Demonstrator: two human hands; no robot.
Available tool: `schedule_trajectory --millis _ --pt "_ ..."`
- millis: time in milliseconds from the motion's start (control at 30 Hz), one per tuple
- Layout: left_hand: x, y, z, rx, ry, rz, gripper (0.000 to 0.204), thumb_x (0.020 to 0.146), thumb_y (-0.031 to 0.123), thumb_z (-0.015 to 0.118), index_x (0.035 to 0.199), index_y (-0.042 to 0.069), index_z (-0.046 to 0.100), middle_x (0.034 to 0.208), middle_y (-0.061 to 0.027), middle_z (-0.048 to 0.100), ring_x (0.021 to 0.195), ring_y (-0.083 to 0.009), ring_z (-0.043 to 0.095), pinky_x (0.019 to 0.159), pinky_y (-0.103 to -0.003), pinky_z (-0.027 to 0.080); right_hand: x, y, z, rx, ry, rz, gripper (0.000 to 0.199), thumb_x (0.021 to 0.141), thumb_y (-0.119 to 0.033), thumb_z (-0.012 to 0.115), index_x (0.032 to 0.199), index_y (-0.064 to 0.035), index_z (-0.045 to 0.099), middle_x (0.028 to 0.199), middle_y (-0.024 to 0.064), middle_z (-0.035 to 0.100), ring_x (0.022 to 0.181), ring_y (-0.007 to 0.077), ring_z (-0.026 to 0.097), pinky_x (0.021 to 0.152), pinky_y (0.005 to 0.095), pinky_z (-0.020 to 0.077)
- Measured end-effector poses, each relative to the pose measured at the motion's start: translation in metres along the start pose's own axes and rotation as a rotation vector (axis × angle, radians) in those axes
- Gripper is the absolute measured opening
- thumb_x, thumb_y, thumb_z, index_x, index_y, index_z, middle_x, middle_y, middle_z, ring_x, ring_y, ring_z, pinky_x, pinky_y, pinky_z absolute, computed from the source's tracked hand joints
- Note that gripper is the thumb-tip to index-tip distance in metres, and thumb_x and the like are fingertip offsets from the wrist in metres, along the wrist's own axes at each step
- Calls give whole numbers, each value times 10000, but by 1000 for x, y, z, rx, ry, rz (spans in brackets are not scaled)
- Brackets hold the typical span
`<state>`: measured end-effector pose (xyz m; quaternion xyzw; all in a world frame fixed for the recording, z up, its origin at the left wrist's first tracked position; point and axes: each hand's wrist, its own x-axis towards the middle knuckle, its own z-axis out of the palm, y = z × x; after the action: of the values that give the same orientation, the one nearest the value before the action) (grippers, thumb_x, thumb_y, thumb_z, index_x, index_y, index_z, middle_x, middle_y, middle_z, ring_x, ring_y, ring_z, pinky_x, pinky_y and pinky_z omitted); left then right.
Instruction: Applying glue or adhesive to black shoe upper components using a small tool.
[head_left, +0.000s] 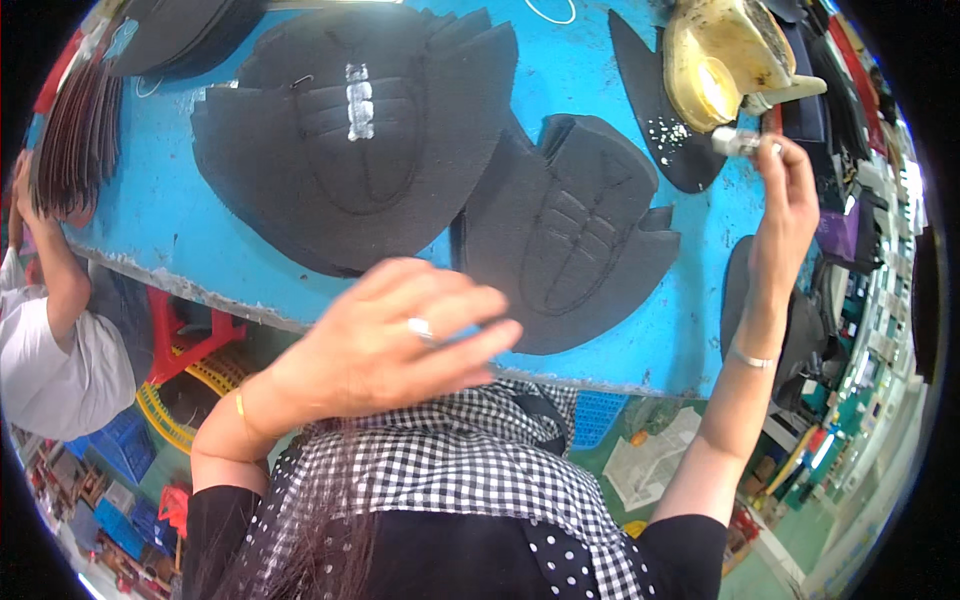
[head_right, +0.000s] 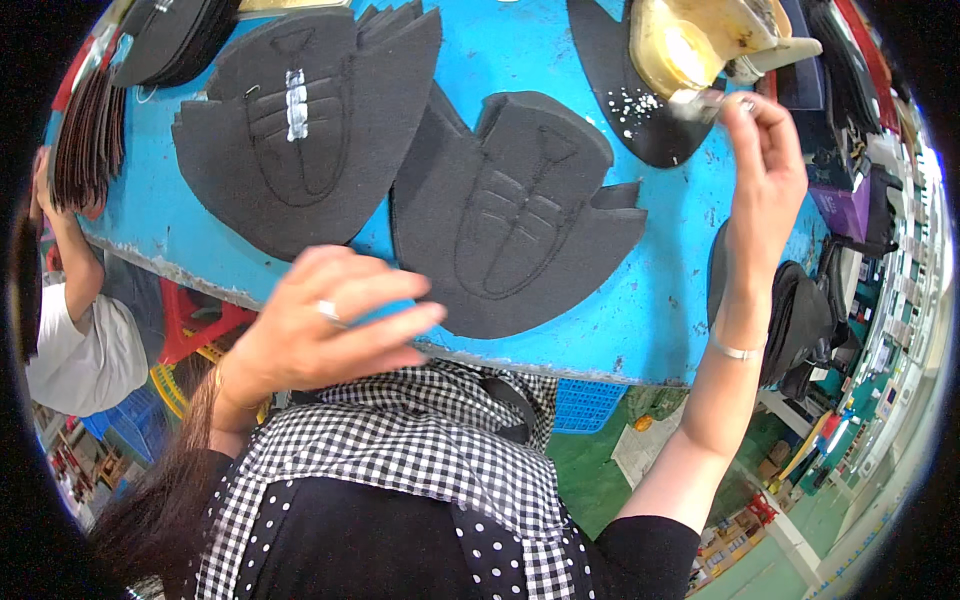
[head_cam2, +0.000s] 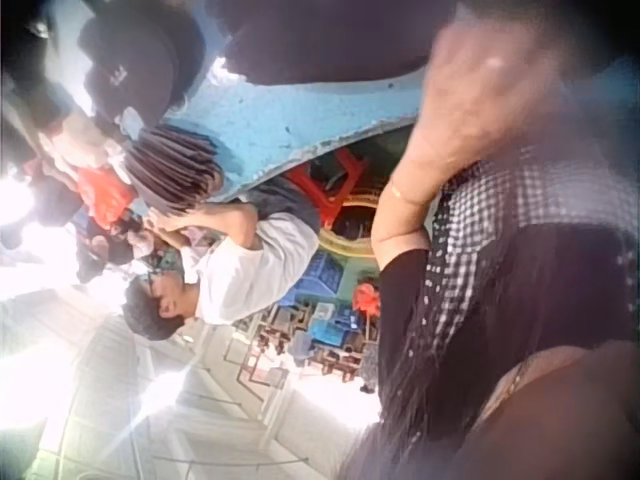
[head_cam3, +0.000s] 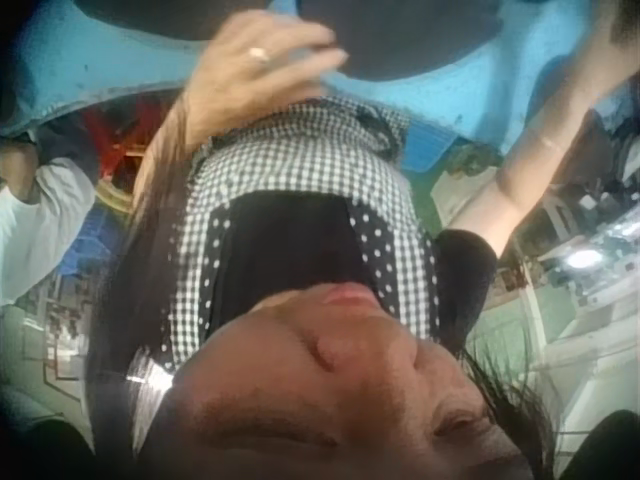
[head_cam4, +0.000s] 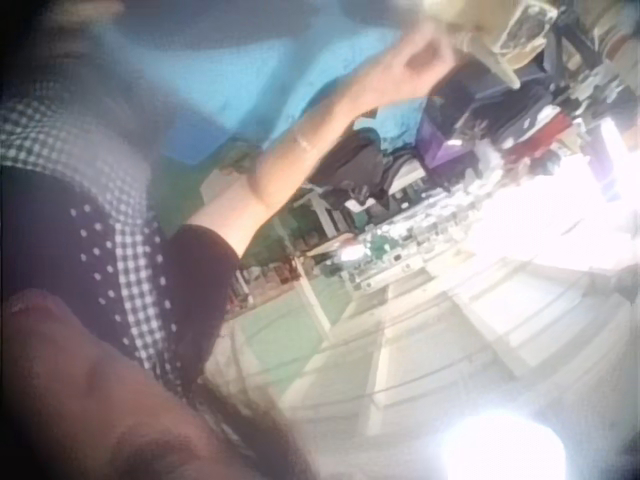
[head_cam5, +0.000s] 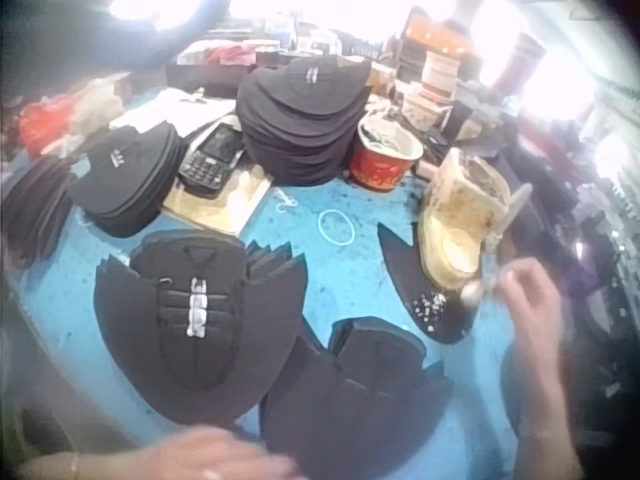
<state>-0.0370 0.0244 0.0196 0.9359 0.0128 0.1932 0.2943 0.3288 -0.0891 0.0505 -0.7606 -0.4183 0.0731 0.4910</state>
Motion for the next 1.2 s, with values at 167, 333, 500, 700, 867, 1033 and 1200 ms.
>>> schedule_trajectory --millis 167,333,500,700,867,1033,1200 --pt "14 9 38 53 -22 69 437 809 308 765 1185 97 697 1265 -61 636 1091 -216 615 909 -378 491 -72 -37 35 99 -360 79 153 891 -67 742 1011 -14 662 960 47 715 884 76 635 803 242 503" --pt "17 6 46 118 -16 105 410 797 282 754 1151 81 706 1189 -65 654 1068 -223 617 899 -388 492 -85 -36 60 -21 -387 -47 131 832 -42 776 931 -37 691 885 33 705 798 142 633 747 265 499" --pt "21 10 46 120 -4 98 364 794 251 741 1108 69 713 1144 -65 661 1037 -219 625 880 -379 500 -67 -27 67 -216 -150 -279 145 802 -50 795 918 -65 710 857 44 687 764 184 610 710 315 471" --pt "29 12 42 118 -13 97 347 762 174 675 1075 25 703 1058 -92 652 951 -238 629 775 -333 520 -86 -46 57 -232 -386 -465 215 715 -62 839 892 -79 717 851 49 698 764 223 619 725 360 459" --pt "42 12 39 118 -8 197 380 715 165 670 1055 -4 690 857 -48 576 759 -185 579 651 -324 485 -87 -34 31 167 -83 -130 203 918 -57 703 1098 2 632 1013 111 710 869 152 633 821 299 503" --pt "40 28 21 99 460 592 180 681 124 731 856 111 768 711 14 439 641 -129 508 596 -254 465 -63 -12 8 428 161 -71 155 1018 -54 568 1147 26 597 1068 141 694 922 134 618 863 298 500" --pt "3 6 -23 220 370 -87 450 560 210 850 1000 185 763 828 3 524 799 -212 570 729 -372 488 -86 -11 15 275 -3 46 121 998 -32 596 1112 7 598 1071 119 700 934 114 624 864 267 501"
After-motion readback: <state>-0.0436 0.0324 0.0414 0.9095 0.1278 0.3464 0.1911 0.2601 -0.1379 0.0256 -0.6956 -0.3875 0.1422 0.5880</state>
